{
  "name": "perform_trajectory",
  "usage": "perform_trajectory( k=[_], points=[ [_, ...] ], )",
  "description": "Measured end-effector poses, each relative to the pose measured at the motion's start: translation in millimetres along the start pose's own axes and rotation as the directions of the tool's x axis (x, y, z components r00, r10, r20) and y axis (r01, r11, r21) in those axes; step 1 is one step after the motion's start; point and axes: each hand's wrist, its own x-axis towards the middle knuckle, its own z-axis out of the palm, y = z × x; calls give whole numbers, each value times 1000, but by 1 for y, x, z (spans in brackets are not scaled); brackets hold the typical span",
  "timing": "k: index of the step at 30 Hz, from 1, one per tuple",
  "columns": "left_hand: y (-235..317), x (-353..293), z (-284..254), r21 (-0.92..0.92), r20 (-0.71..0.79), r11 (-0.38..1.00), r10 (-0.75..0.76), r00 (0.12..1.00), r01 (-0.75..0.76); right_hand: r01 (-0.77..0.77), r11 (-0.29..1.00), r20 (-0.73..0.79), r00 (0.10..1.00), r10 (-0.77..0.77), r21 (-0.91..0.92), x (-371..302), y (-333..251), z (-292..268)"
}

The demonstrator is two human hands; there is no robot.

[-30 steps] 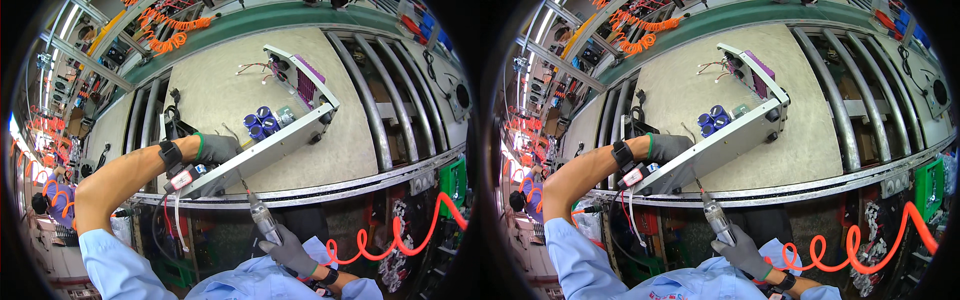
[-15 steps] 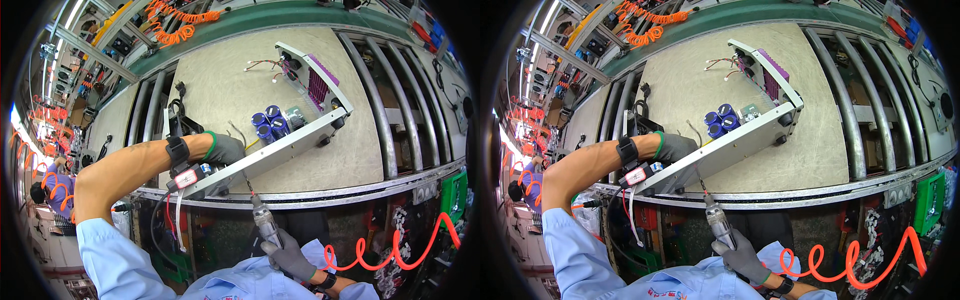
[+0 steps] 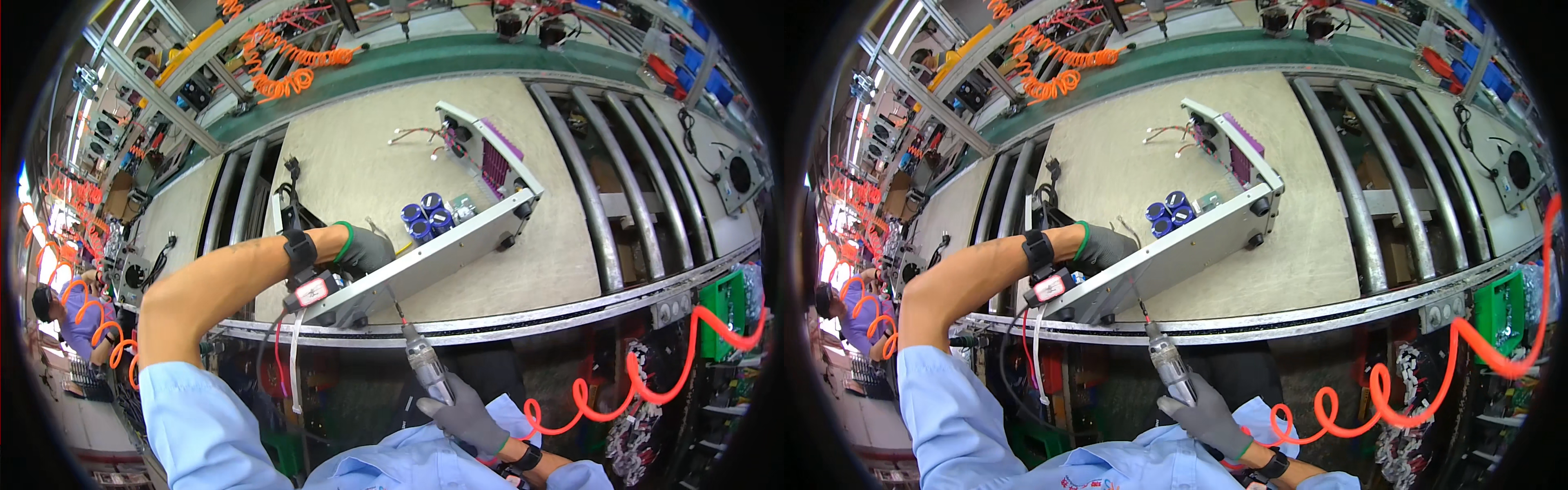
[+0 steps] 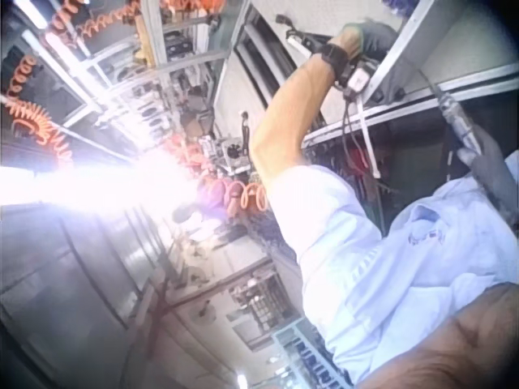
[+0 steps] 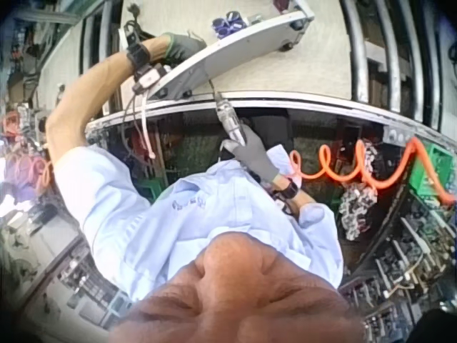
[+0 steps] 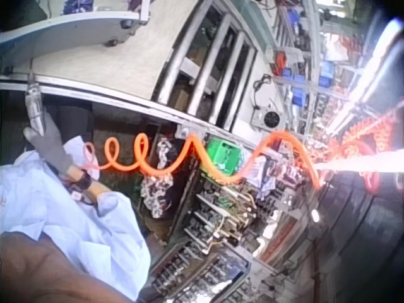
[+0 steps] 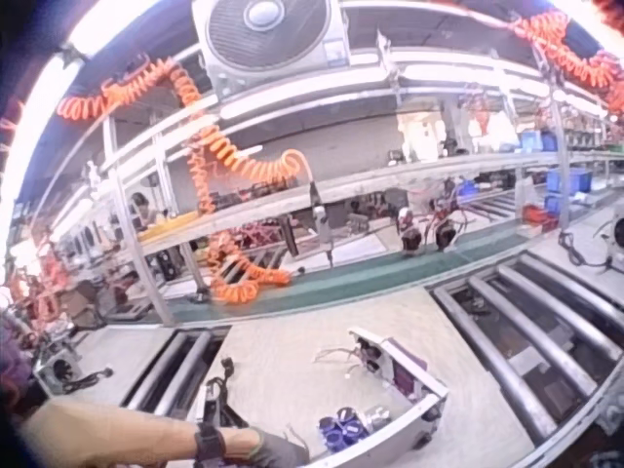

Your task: The recorder is assembling electronic components, including wiring, mounting boards, and using a power screwdriver on a metal chassis on a factory conveyor belt.

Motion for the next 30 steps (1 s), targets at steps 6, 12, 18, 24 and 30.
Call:
perform_trajectory(
  k=[6,12,18,24,30],
  points=[
    [84,-70,-50,-397,-365,904,-315,876,160,209,842,-75,957,-281,-497,-55,7,-58],
    [129,-98,42,55,-747,978,-92,658,199,-8,415,-111,968,-225,-910,-152,-32,-145],
    [107,-83,55,61,-839,987,-31,544,151,-641,191,-642,764,68,-743,-183,-80,-220],
    [80,-78,34,164,-850,970,46,525,181,-704,173,-722,688,-73,-689,-170,-81,-336],
    [64,-73,20,180,-887,953,49,459,246,-696,19,-695,718,23,-718,-128,-49,-433]
  ],
)
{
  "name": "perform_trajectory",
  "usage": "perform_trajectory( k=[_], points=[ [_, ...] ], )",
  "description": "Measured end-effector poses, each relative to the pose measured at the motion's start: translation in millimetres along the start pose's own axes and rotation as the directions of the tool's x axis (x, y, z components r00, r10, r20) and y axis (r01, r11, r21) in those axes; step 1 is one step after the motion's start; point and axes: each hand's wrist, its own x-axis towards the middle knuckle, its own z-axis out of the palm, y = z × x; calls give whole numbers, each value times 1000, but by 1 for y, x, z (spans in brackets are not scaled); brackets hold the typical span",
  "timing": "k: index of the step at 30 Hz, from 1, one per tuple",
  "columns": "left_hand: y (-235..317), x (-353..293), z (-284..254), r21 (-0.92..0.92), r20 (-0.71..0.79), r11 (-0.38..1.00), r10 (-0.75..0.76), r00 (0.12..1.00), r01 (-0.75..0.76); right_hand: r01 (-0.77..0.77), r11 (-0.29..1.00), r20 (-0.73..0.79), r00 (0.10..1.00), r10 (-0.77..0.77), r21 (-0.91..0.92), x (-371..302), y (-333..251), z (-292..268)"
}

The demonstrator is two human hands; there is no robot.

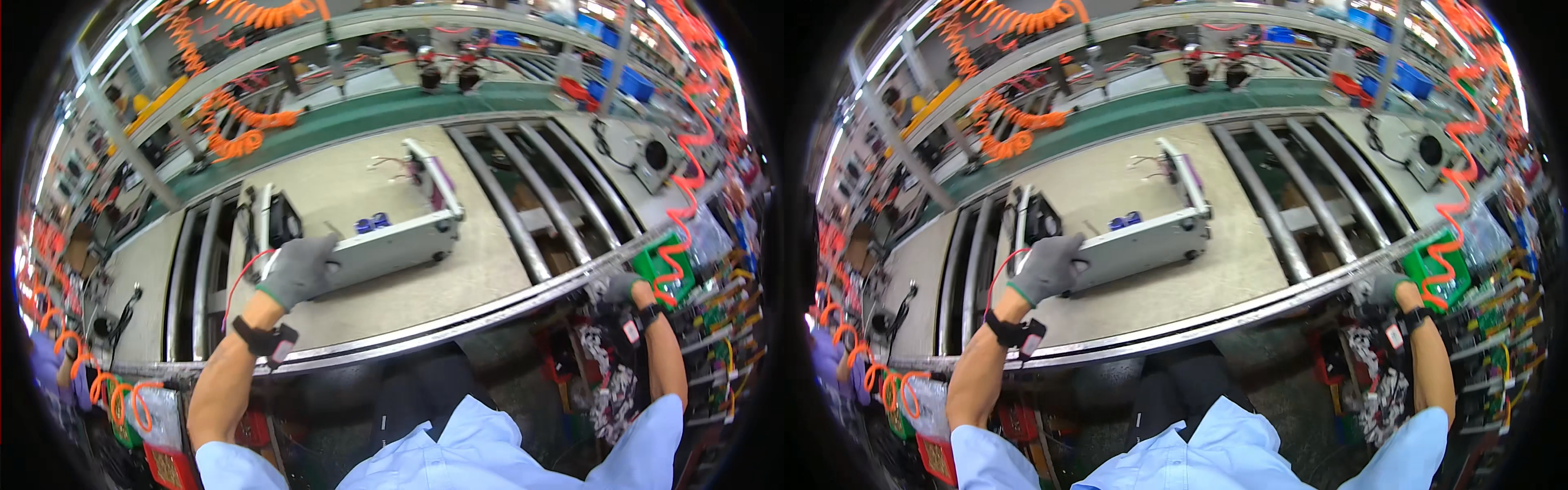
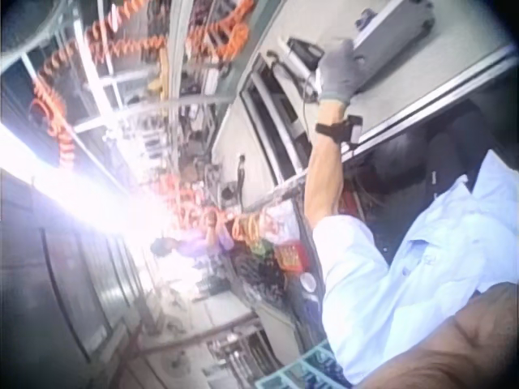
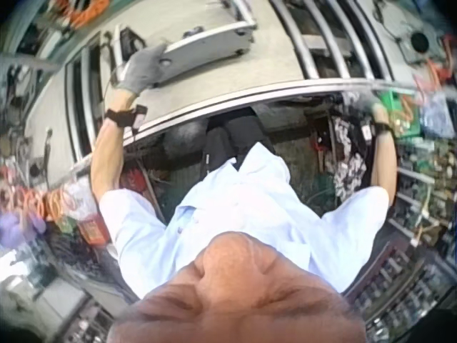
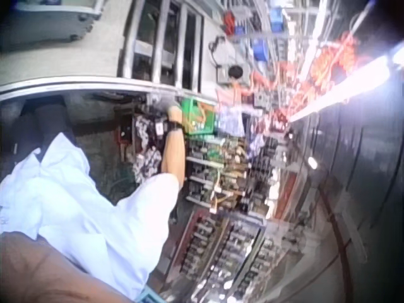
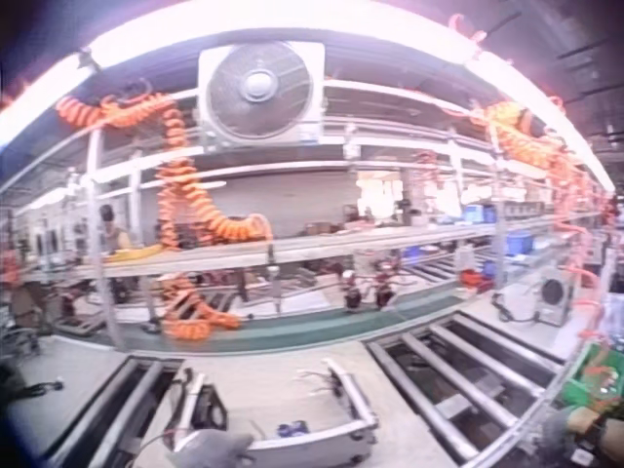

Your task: The recorder is assembling electronic components, including wiring, mounting boards, and using a power screwdriver on a metal chassis on a factory conveyor belt.

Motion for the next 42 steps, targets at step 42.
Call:
perform_trajectory(
  k=[42],
  points=[
    [94,-24,129,11,-98,1000,28,995,-27,795,603,-882,329,-337,66,-108,-446,-180]
  ],
)
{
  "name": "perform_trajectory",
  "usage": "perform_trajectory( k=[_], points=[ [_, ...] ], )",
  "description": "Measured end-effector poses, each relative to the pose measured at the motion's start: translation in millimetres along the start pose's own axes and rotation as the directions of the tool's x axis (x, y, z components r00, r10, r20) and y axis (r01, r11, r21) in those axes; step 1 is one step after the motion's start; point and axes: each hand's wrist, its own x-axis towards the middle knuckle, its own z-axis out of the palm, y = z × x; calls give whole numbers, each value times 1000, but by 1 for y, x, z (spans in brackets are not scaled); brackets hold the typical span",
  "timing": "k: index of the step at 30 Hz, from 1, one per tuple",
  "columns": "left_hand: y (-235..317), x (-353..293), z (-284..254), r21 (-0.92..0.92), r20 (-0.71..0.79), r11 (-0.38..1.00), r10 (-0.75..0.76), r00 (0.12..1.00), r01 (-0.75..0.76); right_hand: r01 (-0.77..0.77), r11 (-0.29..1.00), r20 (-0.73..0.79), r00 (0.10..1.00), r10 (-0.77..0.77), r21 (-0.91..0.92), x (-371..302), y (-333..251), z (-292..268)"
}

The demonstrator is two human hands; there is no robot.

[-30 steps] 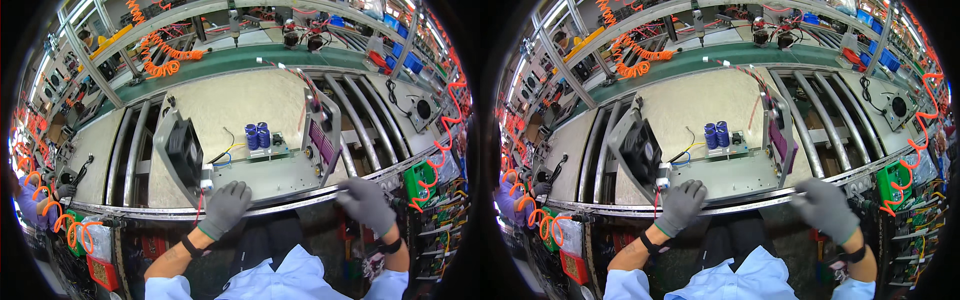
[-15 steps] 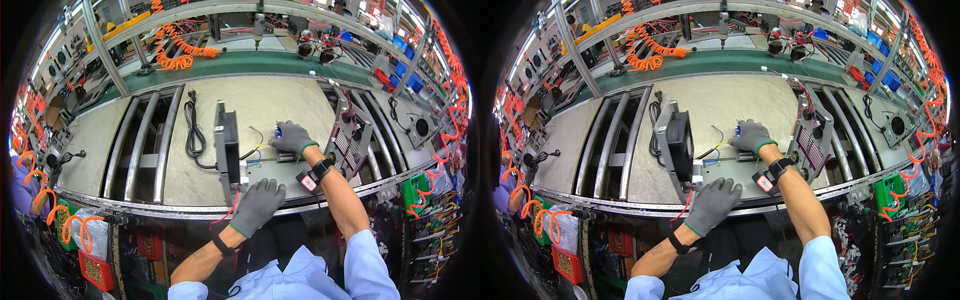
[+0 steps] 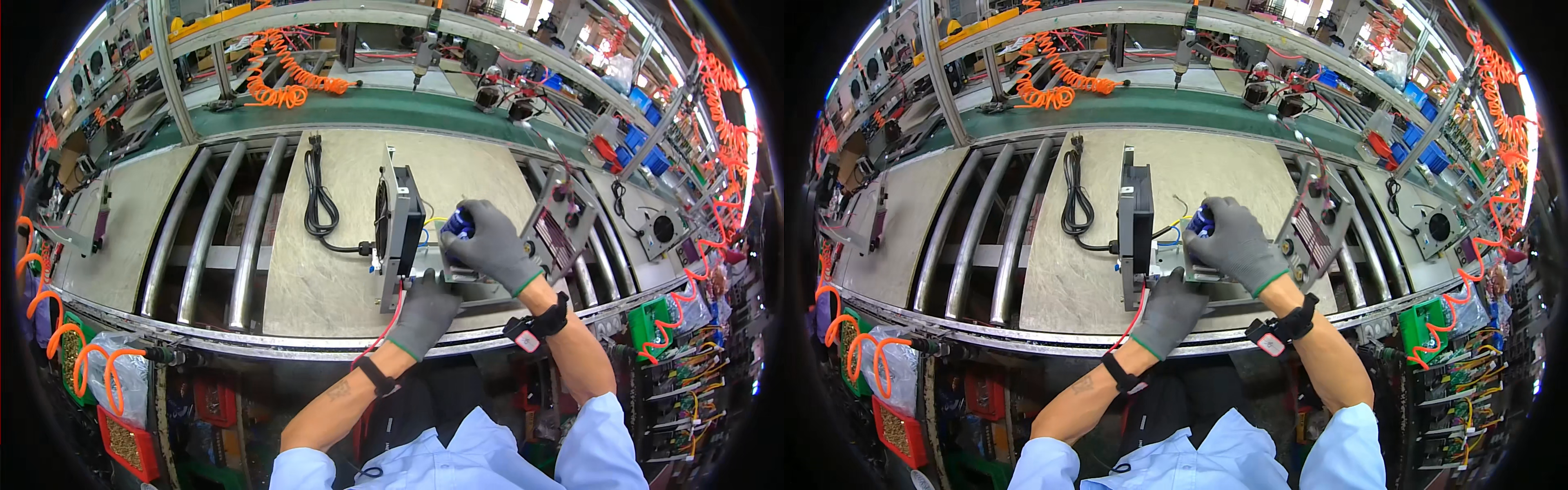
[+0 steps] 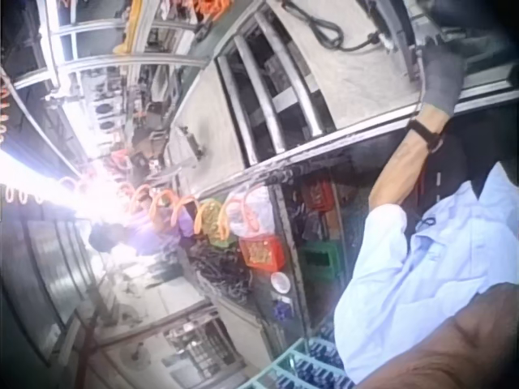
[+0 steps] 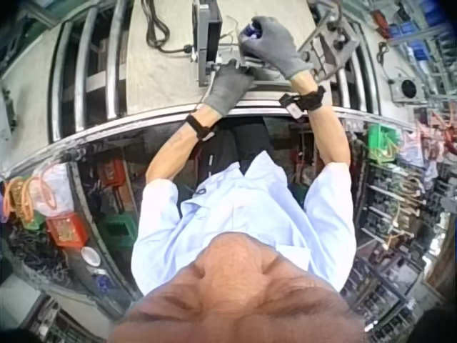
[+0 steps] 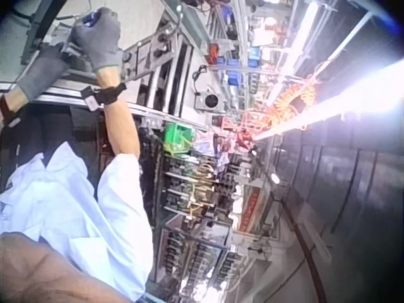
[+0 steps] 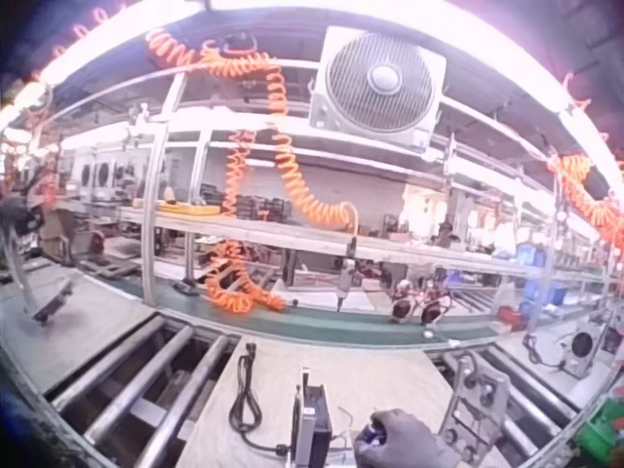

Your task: The recorder is assembling electronic components, including wiring, mounting boards, and using a power screwdriver on a metal chassis on a factory conveyor belt.

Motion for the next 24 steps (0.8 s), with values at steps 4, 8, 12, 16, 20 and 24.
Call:
perform_trajectory(
  k=[4,8,12,16,20,24],
  points=[
    [6,3,-4,-327,-174,944,-99,980,38,-7,999,66,998,10,-48,-10,-3,-3],
    [10,-35,1,-95,-439,995,-21,898,-24,51,997,114,992,-43,-64,-23,3,1],
    [8,-61,13,-167,-385,982,-148,911,89,78,993,82,994,-71,-93,-31,-1,38],
    [-3,-67,20,-310,-403,950,-169,899,40,110,983,38,994,-105,-145,-32,-2,54],
    [-10,-72,19,-424,-406,905,-222,886,32,90,987,85,993,-79,-135,-28,-6,55],
    [-13,-79,15,-486,-383,871,-284,879,70,142,979,62,989,-134,-148,-28,-15,62]
  ],
)
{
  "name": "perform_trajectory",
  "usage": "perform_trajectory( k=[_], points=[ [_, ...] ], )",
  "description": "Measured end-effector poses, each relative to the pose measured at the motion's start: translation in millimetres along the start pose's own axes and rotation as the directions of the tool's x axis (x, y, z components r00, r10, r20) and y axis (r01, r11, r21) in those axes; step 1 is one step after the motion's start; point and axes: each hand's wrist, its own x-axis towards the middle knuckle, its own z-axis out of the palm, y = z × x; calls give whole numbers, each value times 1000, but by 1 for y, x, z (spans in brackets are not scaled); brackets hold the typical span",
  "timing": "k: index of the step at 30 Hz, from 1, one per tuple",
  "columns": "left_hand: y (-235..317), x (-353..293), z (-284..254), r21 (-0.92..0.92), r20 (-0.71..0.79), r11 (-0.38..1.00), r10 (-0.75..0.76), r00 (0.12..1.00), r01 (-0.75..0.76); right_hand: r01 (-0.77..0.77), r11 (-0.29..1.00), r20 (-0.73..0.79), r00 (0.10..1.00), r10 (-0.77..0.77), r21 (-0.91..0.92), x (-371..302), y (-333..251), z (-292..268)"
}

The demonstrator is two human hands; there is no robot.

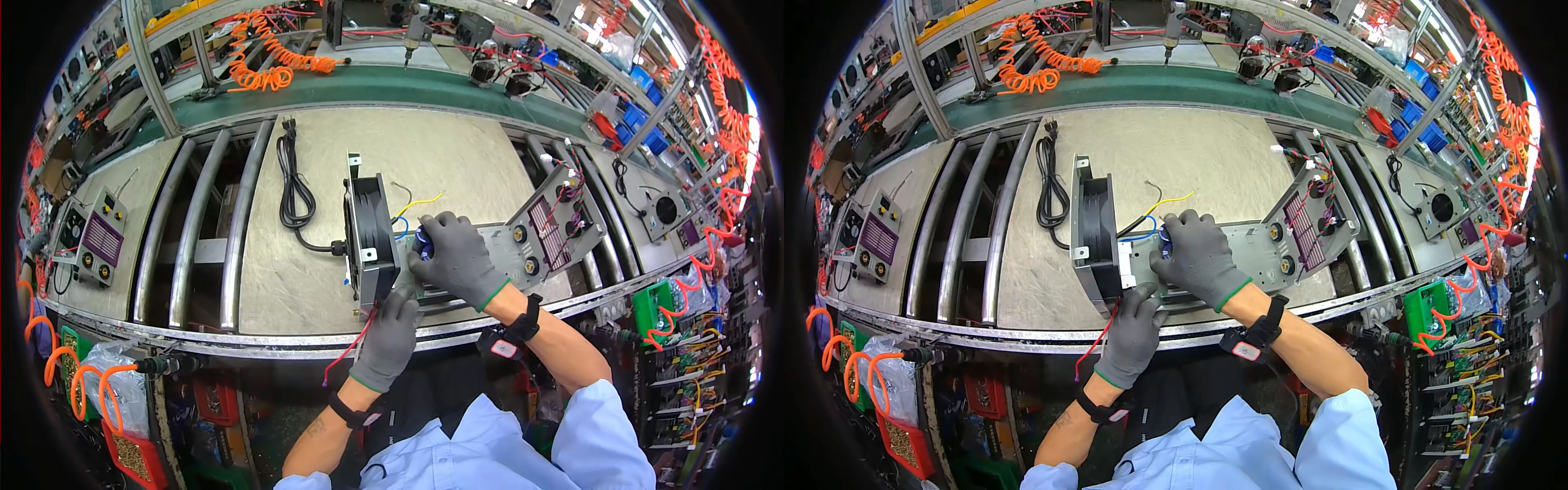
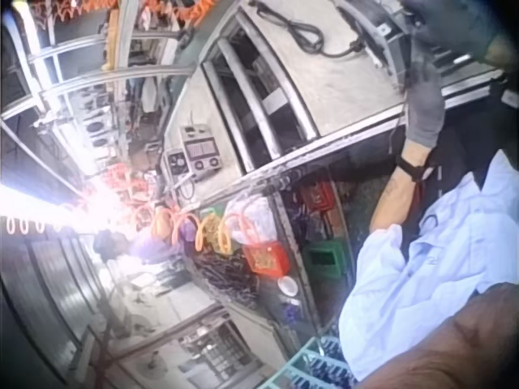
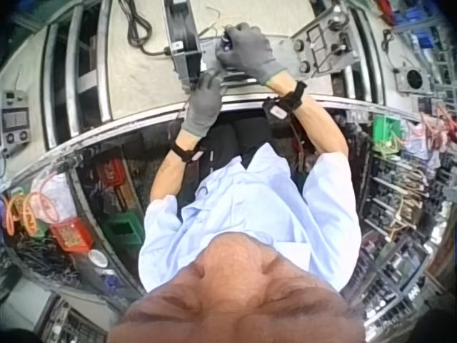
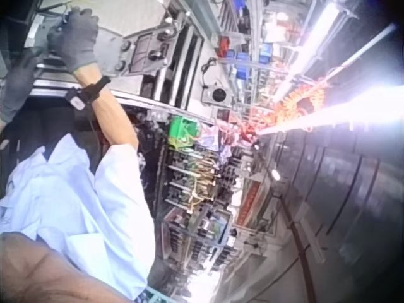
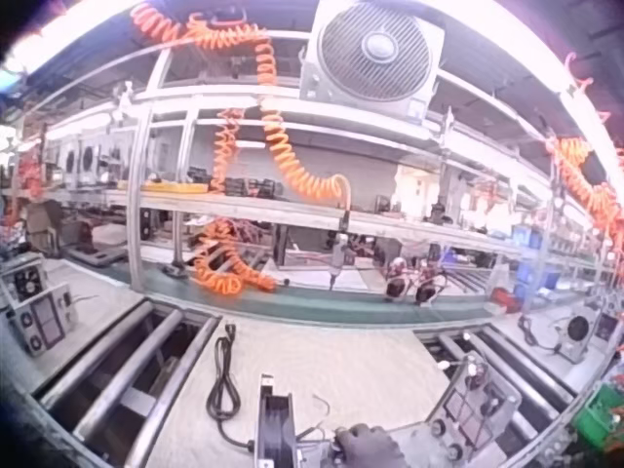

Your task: The recorder is assembling electronic components, including wiring, mounting boards, and using a power screwdriver on a metal chassis on a factory conveyor belt.

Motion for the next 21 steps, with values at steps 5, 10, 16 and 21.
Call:
perform_trajectory(
  k=[5,10,16,21],
  points=[
    [1,-1,-9,1,-46,1000,-16,999,16,36,998,-30,999,-38,-58,2,-11,7],
    [0,-2,-15,36,-59,999,-3,998,5,161,984,-48,985,-164,-71,2,-9,11],
    [-1,-3,-21,86,-22,996,-26,999,28,228,974,-15,974,-228,-13,9,0,20],
    [2,0,-23,122,-3,992,-31,1000,31,206,979,61,977,-204,-14,12,0,20]
  ],
)
